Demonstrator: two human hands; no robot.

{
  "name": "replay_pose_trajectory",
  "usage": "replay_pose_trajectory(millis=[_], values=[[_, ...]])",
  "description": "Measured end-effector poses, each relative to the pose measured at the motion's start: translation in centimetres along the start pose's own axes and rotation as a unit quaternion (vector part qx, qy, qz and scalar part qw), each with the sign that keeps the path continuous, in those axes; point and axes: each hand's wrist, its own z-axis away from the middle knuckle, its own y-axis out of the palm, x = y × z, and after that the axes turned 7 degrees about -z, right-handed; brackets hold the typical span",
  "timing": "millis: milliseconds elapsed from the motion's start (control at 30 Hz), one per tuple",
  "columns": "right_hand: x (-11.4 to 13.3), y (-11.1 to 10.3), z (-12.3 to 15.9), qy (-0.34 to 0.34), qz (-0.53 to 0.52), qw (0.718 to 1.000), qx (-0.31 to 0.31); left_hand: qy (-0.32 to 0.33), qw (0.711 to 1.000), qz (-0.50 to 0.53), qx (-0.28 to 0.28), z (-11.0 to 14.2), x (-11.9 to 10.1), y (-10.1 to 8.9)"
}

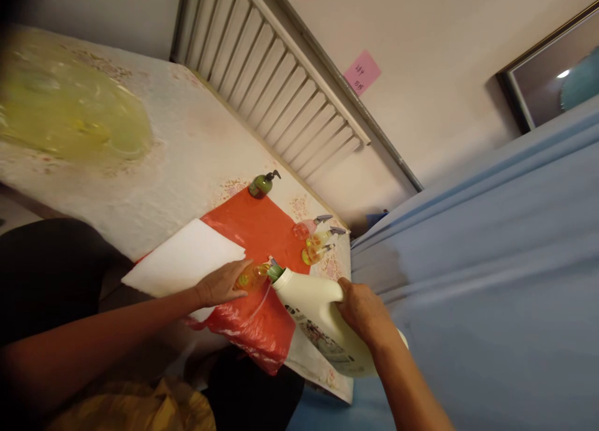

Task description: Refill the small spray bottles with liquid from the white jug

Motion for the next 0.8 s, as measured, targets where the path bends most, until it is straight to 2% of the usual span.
replay_pose_trajectory(millis=[800], values=[[-0.02,0.04,-0.02,0.006,0.009,1.000,0.005,-0.003,1.000,-0.014,0.010,0.05,-0.29,-0.43]])
